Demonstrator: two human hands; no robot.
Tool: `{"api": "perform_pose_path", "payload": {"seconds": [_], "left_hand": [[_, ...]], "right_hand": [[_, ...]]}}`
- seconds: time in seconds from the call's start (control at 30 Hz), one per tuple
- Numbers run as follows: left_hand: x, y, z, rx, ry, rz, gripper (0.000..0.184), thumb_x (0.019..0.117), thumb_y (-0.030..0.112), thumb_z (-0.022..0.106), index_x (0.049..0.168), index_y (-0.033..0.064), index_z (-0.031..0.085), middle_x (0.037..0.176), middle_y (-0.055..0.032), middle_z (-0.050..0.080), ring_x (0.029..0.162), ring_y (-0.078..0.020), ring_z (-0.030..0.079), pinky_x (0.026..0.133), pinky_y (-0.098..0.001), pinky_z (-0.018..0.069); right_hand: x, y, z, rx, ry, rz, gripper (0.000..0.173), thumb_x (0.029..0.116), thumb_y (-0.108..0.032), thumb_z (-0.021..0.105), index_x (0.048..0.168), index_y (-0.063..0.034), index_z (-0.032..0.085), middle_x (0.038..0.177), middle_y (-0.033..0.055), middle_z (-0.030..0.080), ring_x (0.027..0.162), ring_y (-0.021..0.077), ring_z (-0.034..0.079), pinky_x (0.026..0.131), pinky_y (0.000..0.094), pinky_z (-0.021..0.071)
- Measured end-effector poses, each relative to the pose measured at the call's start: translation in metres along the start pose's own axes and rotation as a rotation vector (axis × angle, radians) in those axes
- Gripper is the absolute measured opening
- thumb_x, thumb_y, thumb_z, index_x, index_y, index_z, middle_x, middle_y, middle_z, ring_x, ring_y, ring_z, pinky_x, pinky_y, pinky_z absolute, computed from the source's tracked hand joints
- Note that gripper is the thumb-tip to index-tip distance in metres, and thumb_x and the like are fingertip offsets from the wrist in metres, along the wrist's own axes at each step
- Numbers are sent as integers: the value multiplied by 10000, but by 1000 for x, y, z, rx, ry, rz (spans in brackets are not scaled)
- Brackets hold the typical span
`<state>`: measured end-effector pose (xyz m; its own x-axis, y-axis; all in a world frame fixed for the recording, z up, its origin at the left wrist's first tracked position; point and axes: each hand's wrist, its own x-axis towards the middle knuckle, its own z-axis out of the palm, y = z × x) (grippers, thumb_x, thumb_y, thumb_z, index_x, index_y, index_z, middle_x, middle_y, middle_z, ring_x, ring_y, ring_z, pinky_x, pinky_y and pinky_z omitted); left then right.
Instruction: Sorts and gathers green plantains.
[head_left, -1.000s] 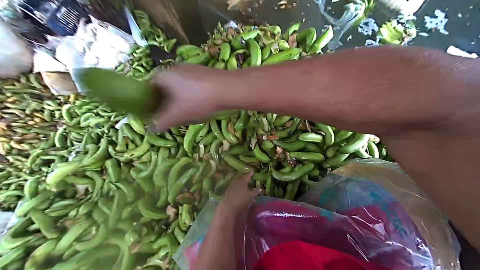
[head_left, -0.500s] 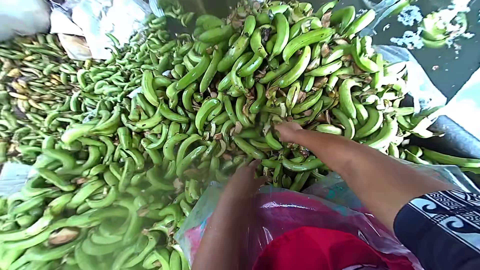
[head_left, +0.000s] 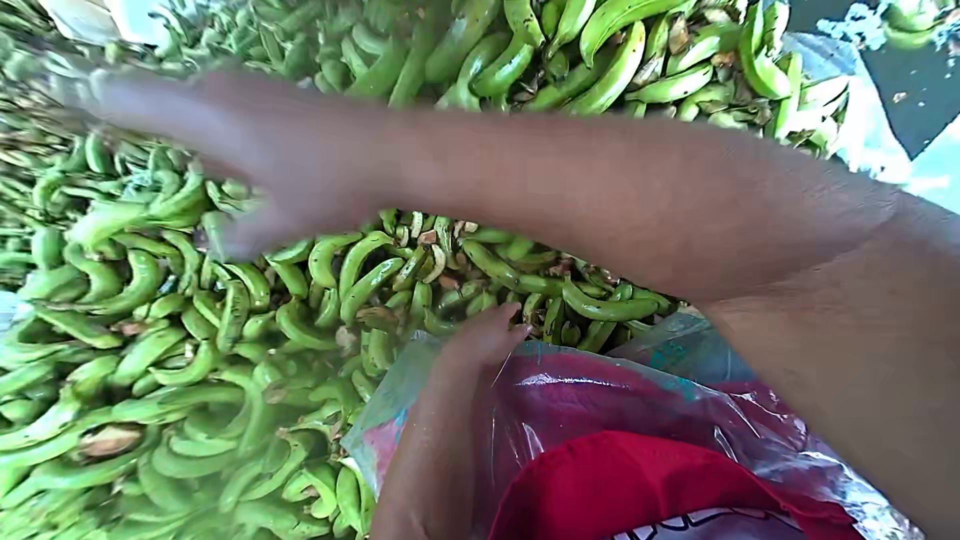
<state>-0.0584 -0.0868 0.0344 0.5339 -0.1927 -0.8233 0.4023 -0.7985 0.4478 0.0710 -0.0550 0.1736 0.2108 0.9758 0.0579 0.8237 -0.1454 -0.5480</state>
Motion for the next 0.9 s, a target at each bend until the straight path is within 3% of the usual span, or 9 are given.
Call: {"api": "perform_pose_path", "payload": {"seconds": [0.03, 0.1, 0.17, 0.27, 0.37, 0.47, 0.67, 0.83, 0.9], "left_hand": [[-1, 0, -1, -3, -3, -2, 564, 1096, 358, 489, 1581, 92, 380, 1539, -199, 489, 1441, -356, 458, 1180, -567, 344], [-4, 0, -1, -15, 46, 21, 581, 1076, 351, 539, 1574, 87, 397, 1522, -217, 501, 1403, -375, 498, 1153, -579, 380], [-8, 0, 0, -32, 75, 32, 592, 1059, 339, 576, 1571, 93, 406, 1504, -243, 501, 1368, -404, 519, 1119, -602, 403], [-8, -1, 1, -54, 60, 18, 639, 1049, 353, 594, 1598, 124, 358, 1530, -233, 471, 1370, -396, 515, 1114, -599, 413], [-10, -6, 3, -58, 31, 19, 636, 1054, 346, 585, 1602, 123, 352, 1562, -232, 441, 1400, -397, 490, 1140, -587, 392], [-16, -10, 1, -71, 18, 3, 641, 1052, 332, 591, 1608, 133, 343, 1572, -231, 429, 1435, -387, 453, 1168, -571, 361], [-27, -5, 0, -66, 26, 4, 619, 1059, 315, 580, 1607, 146, 348, 1578, -221, 424, 1428, -369, 465, 1162, -547, 376], [-21, 7, 2, 6, -48, 110, 537, 1094, 294, 489, 1596, 139, 378, 1593, -190, 418, 1446, -351, 448, 1172, -545, 363], [-14, 8, 4, 0, -52, 150, 537, 1091, 287, 499, 1579, 88, 393, 1576, -209, 436, 1439, -357, 454, 1176, -542, 358]], "right_hand": [[-36, 13, 15, 57, -188, 192, 522, 993, -236, 705, 1444, -20, 553, 1332, 169, 653, 1224, 284, 626, 1061, 453, 478], [-96, 71, 76, 78, -517, 534, 488, 982, -206, 709, 1346, 87, 566, 1289, 296, 624, 1233, 453, 598, 1036, 642, 449], [-143, 124, 143, 114, -749, 808, 581, 965, -229, 744, 1374, 131, 542, 1357, 362, 571, 1308, 521, 530, 1073, 712, 382], [-186, 156, 206, 144, -702, 1079, 847, 893, -408, 810, 1540, -9, 438, 1597, 349, 310, 1433, 557, 360, 1115, 731, 325], [-194, 157, 226, 102, -608, 1256, 812, 873, -357, 838, 1545, -105, 458, 1661, 293, 174, 1410, 572, 366, 986, 710, 472], [-196, 155, 231, 68, -573, 1246, 712, 870, -159, 829, 1496, -54, 506, 1619, 318, 249, 1341, 586, 433, 934, 706, 499], [-174, 145, 194, 37, -674, 1103, 565, 934, -270, 759, 1348, 74, 584, 1437, 293, 540, 1296, 454, 573, 1007, 650, 487], [-83, 98, 149, 473, 76, 751, 417, 929, -294, 752, 1180, 36, 708, 1132, 259, 711, 1085, 406, 683, 945, 616, 519], [-36, 70, 107, 705, 217, 469, 594, 948, -239, 766, 1451, 0, 561, 1215, 230, 710, 1092, 339, 700, 988, 533, 539]]}}
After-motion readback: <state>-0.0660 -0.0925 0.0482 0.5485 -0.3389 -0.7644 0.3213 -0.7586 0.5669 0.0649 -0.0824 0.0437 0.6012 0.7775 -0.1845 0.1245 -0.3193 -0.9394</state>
